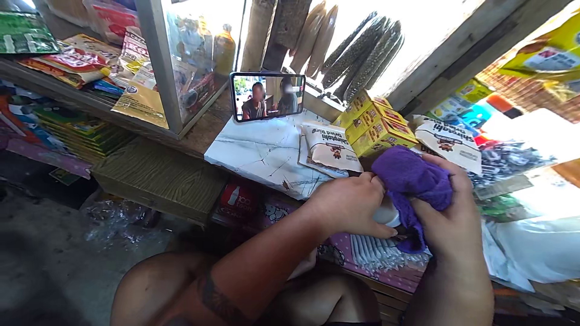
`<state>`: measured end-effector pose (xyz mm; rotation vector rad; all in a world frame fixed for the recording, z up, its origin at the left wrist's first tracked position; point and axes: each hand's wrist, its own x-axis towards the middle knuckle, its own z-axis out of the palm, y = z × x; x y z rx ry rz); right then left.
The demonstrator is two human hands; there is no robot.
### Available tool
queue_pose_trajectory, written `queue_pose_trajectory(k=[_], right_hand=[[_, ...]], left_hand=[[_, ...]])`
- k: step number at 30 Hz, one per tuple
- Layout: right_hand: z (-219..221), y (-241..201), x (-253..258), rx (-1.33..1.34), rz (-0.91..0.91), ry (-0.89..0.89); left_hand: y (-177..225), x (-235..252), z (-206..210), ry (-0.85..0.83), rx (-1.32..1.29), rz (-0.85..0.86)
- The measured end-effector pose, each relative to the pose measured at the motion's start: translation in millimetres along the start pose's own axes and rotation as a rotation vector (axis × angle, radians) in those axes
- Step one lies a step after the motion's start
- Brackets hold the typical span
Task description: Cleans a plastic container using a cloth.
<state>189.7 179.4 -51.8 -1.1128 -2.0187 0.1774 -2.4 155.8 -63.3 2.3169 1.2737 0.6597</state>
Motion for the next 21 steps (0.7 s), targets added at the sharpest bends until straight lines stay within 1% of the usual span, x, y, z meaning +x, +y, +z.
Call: queue_pose_trajectory(k=[3, 10, 17, 21], right_hand=[[4, 6, -10, 0.058, -0.091, 0.070], [18, 12, -36, 0.196, -0.228, 0.238], [35, 15, -54, 0.257, -0.288, 0.380], [46, 25, -60, 0.271, -0.337, 0.450]], left_hand=[[-1, 1, 2, 0.009, -0.004, 0.012], [-2, 1, 3, 0.045, -0.001, 0.038], [0, 0, 3, 0.056, 0.008, 0.022], [-1, 1, 4, 0.058, -0.013, 0.032]])
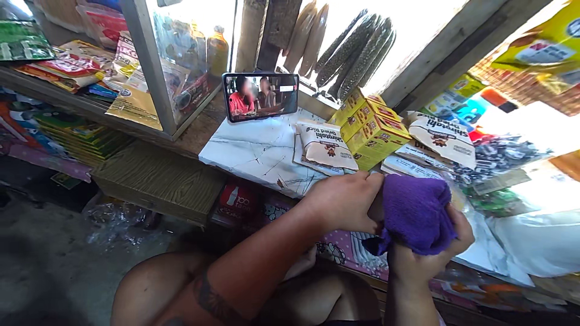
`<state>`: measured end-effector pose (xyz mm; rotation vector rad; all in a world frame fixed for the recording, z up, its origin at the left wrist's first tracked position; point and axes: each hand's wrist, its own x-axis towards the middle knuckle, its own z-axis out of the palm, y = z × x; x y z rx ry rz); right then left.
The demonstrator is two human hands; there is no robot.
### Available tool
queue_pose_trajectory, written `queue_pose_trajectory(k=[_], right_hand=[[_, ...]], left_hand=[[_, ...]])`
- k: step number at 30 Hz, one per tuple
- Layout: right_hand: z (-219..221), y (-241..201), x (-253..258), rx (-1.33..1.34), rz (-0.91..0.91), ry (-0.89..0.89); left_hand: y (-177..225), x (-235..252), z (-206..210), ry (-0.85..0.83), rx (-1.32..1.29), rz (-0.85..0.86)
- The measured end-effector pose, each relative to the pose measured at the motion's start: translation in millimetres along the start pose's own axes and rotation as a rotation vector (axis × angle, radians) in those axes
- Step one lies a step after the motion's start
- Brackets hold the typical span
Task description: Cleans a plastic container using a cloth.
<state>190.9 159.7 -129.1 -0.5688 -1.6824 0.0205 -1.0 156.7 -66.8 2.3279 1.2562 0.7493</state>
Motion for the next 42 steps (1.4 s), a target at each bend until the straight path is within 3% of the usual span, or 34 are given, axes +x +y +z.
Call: queue_pose_trajectory(k=[5, 20, 29, 42], right_hand=[[-4, 1, -2, -0.018, -0.002, -0.018], [-19, 4, 21, -0.057, 0.287, -0.055], [-7, -8, 15, -0.100, 0.138, -0.097], [-12, -8, 45, -0.219, 0.231, -0.199]], left_hand=[[-3, 2, 2, 0.003, -0.003, 0.019], [-8, 0, 8, 0.078, -0.011, 0.056], [-6, -2, 5, 0.072, -0.002, 0.067], [-9, -4, 6, 0.103, 0.015, 0.150]])
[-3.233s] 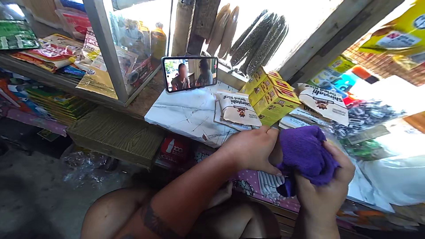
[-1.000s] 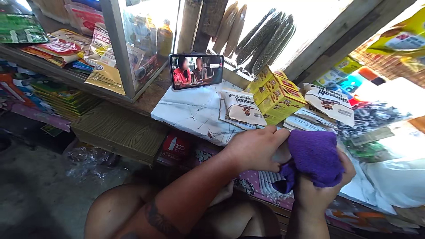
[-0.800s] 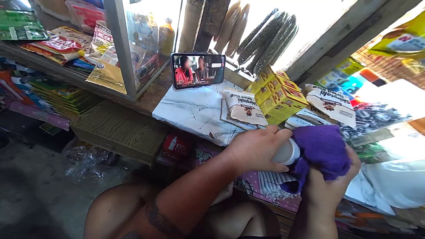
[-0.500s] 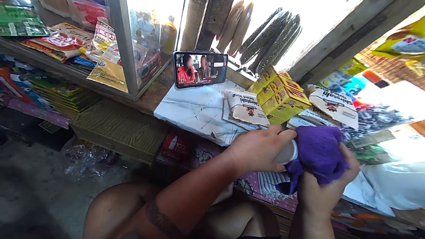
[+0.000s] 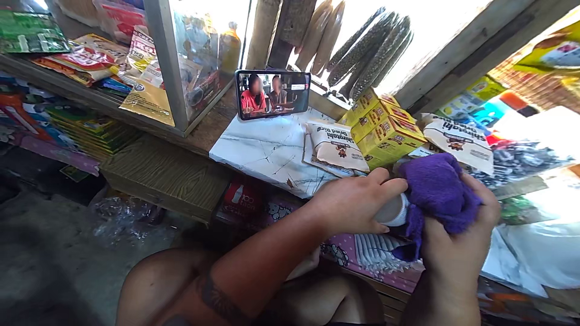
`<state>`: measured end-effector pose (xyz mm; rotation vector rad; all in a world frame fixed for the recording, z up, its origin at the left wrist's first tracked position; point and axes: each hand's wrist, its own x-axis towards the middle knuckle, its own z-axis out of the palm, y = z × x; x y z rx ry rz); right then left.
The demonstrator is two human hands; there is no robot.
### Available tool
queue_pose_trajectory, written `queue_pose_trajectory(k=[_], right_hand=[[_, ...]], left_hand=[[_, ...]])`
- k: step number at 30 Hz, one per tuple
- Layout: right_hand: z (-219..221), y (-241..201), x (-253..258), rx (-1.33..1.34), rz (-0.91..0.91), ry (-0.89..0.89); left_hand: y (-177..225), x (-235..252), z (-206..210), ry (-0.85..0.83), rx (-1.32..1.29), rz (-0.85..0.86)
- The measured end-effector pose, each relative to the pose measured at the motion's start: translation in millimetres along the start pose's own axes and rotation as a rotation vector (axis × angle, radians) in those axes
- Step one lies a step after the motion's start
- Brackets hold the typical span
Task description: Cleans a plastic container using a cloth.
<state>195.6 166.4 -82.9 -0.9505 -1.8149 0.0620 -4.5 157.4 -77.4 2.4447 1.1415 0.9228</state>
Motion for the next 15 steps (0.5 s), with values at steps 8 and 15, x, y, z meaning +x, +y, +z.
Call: queue_pose_trajectory(k=[8, 15], right_hand=[[-6, 6, 8, 0.012, 0.056, -0.014], [-7, 13, 4, 0.083, 0.068, 0.026]], left_hand=[[0, 0, 2, 0.008, 0.014, -0.001], [-1, 0, 3, 0.019, 0.025, 0.010]])
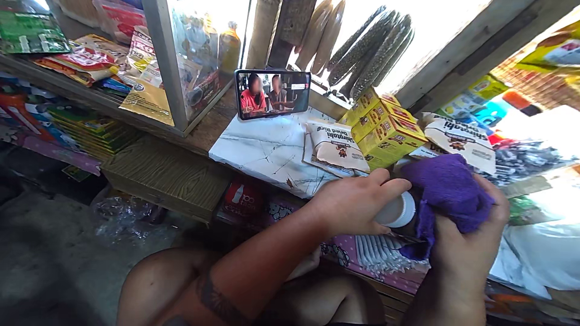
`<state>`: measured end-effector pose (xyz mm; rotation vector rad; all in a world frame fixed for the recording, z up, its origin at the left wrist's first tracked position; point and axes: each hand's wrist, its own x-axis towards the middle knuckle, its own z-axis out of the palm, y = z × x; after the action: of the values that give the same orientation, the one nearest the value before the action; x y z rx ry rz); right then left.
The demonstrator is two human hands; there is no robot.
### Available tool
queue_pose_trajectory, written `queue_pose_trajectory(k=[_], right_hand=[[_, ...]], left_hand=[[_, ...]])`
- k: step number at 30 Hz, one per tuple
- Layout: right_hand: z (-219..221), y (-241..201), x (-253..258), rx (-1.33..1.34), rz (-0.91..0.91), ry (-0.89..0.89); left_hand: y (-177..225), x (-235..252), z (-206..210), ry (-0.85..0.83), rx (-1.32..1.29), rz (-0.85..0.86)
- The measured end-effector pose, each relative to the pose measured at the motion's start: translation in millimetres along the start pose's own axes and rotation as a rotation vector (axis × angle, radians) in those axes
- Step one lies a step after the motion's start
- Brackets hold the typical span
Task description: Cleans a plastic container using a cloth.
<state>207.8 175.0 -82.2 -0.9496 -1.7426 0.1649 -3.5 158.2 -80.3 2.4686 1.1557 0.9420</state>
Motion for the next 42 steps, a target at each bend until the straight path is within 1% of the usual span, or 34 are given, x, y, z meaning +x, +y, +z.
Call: queue_pose_trajectory(k=[7, 14, 24, 32, 42], right_hand=[[3, 8, -13, 0.063, -0.116, 0.059], [9, 4, -23, 0.028, -0.166, 0.075], [12, 1, -27, 0.044, -0.219, 0.018], [14, -2, -19, -0.002, -0.209, -0.021], [14, -8, -7, -0.046, -0.122, -0.053]], left_hand=[[1, 0, -1, -0.010, 0.007, -0.013], [3, 0, -2, -0.024, 0.009, -0.032], [2, -1, -1, 0.008, 0.014, -0.010], [2, 0, -2, 0.010, 0.027, -0.020], [1, -1, 0, 0.032, 0.041, -0.017]])
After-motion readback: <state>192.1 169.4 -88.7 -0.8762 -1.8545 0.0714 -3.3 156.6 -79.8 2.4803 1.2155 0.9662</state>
